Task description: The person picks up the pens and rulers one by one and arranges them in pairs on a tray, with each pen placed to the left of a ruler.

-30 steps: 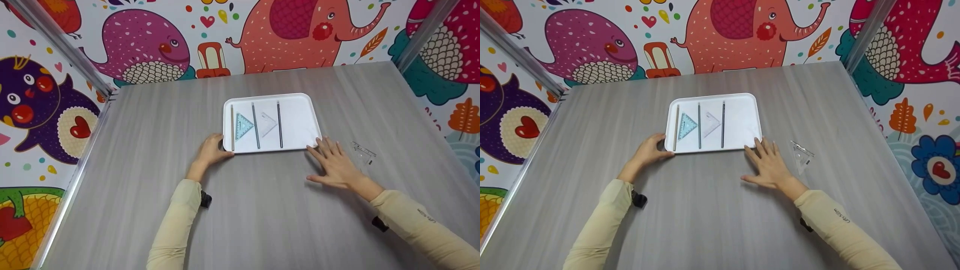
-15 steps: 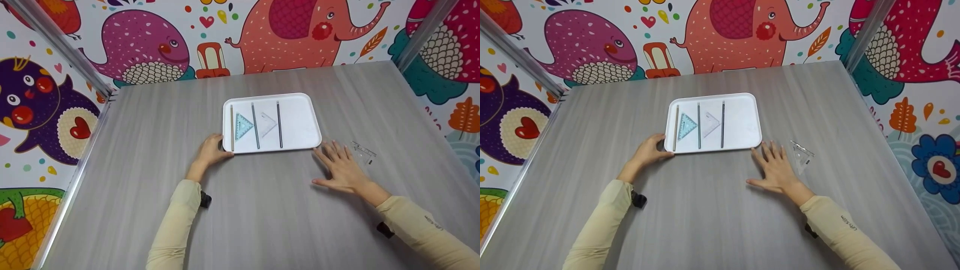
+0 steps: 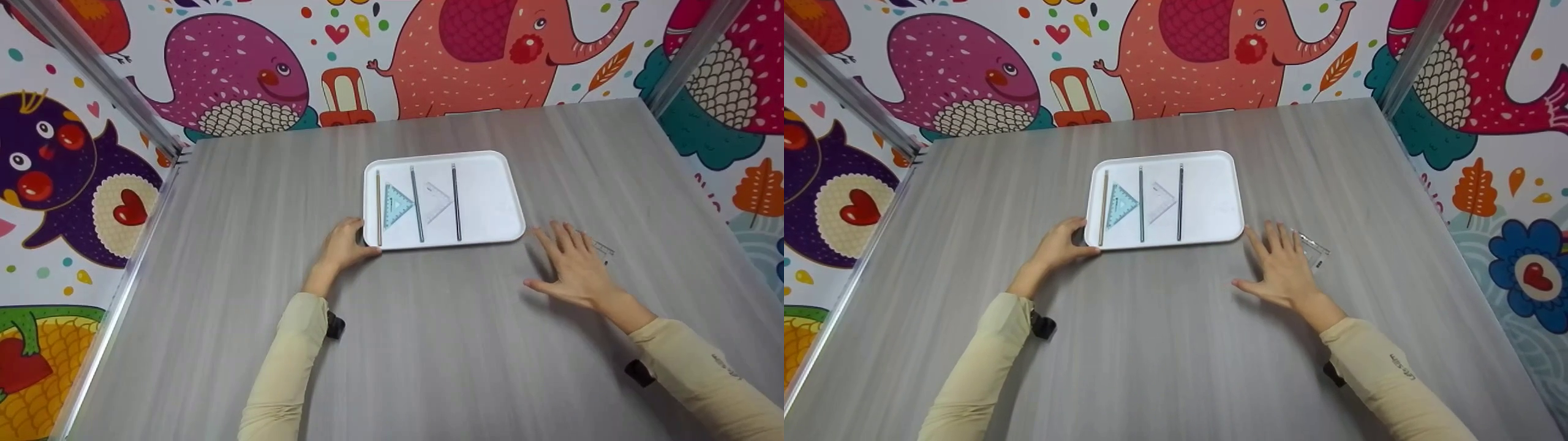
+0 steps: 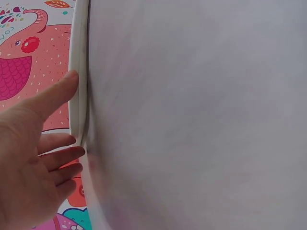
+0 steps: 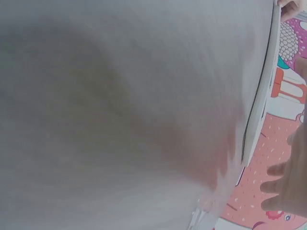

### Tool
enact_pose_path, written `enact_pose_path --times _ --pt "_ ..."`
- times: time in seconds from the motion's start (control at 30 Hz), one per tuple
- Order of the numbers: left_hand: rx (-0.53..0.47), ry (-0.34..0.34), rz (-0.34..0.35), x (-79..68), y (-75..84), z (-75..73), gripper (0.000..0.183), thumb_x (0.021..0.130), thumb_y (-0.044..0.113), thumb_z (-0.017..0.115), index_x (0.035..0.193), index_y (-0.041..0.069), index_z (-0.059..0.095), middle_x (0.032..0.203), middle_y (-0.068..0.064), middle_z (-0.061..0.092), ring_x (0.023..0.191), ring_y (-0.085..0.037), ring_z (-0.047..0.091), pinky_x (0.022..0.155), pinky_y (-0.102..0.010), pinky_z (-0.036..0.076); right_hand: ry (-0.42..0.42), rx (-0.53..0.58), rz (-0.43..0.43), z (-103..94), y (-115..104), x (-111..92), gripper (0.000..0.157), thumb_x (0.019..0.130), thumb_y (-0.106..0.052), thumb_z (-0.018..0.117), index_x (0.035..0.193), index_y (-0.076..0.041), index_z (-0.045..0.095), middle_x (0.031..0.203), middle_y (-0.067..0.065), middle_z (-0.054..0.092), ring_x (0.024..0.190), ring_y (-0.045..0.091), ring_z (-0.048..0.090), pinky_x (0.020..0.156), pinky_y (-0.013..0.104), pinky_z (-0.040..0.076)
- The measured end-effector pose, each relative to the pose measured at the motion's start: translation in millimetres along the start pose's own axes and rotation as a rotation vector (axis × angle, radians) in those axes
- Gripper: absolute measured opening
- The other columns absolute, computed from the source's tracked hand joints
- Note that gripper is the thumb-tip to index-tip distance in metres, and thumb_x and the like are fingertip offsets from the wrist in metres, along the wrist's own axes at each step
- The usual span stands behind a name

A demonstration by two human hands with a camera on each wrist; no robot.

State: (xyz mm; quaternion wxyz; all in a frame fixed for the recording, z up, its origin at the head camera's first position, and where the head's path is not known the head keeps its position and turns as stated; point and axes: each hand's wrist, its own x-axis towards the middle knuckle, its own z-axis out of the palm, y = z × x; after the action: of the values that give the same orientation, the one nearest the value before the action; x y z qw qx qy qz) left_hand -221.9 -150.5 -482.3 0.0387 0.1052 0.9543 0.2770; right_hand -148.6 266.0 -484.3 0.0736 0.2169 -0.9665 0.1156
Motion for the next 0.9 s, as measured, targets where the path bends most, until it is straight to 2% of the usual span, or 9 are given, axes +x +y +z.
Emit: enact_pose_path --times 0.17,0.33,0.53,0.73,0.9 --pt "-0.008 0.005 0.013 -0.3 -0.2 -0.3 0.066 0.068 0.031 0.078 0.121 -0.001 0.055 0.122 -0.02 0.053 0.115 -0.032 0.048 0.099 -0.041 0.037 0.017 0.008 0.075 -2.3 11.8 -7.3 0.094 0.069 -0.057 0.064 0.138 -0.002 0.032 0.137 0.031 0.026 0.123 0.051 0.025 0.095 0.068 0.019" --pt "-0.019 0.014 0.036 0.0 -0.9 -0.4 0.065 0.068 0.029 0.078 0.12 -0.002 0.056 0.12 -0.021 0.054 0.114 -0.032 0.049 0.099 -0.041 0.036 0.012 -0.004 0.128 -4.1 23.0 -14.7 0.097 0.067 -0.055 0.066 0.137 0.002 0.031 0.132 0.034 0.027 0.116 0.053 0.029 0.091 0.067 0.023" --pt "-0.01 0.013 0.026 -0.1 -1.5 0.0 0.066 0.068 0.03 0.079 0.12 -0.003 0.055 0.122 -0.021 0.053 0.115 -0.033 0.048 0.1 -0.041 0.036 0.003 -0.01 0.172 -4.0 35.0 -20.3 0.099 0.067 -0.053 0.067 0.137 0.006 0.03 0.129 0.036 0.027 0.113 0.055 0.03 0.088 0.067 0.027" --pt "-0.008 0.002 0.004 0.6 -1.8 1.0 0.067 0.068 0.03 0.078 0.121 -0.002 0.054 0.123 -0.02 0.052 0.117 -0.032 0.046 0.101 -0.04 0.035 -0.013 0.03 0.249 -5.7 42.6 -22.7 0.097 0.071 -0.053 0.065 0.138 0.006 0.025 0.127 0.037 0.029 0.107 0.055 0.034 0.074 0.066 0.036" --pt "-0.008 -0.011 -0.013 1.0 -0.4 1.0 0.065 0.069 0.03 0.078 0.122 0.0 0.055 0.123 -0.018 0.053 0.117 -0.03 0.047 0.101 -0.038 0.035 -0.013 0.103 0.352 -8.0 48.4 -25.6 0.094 0.077 -0.047 0.063 0.136 0.011 0.021 0.121 0.039 0.029 0.104 0.055 0.031 0.07 0.065 0.035"
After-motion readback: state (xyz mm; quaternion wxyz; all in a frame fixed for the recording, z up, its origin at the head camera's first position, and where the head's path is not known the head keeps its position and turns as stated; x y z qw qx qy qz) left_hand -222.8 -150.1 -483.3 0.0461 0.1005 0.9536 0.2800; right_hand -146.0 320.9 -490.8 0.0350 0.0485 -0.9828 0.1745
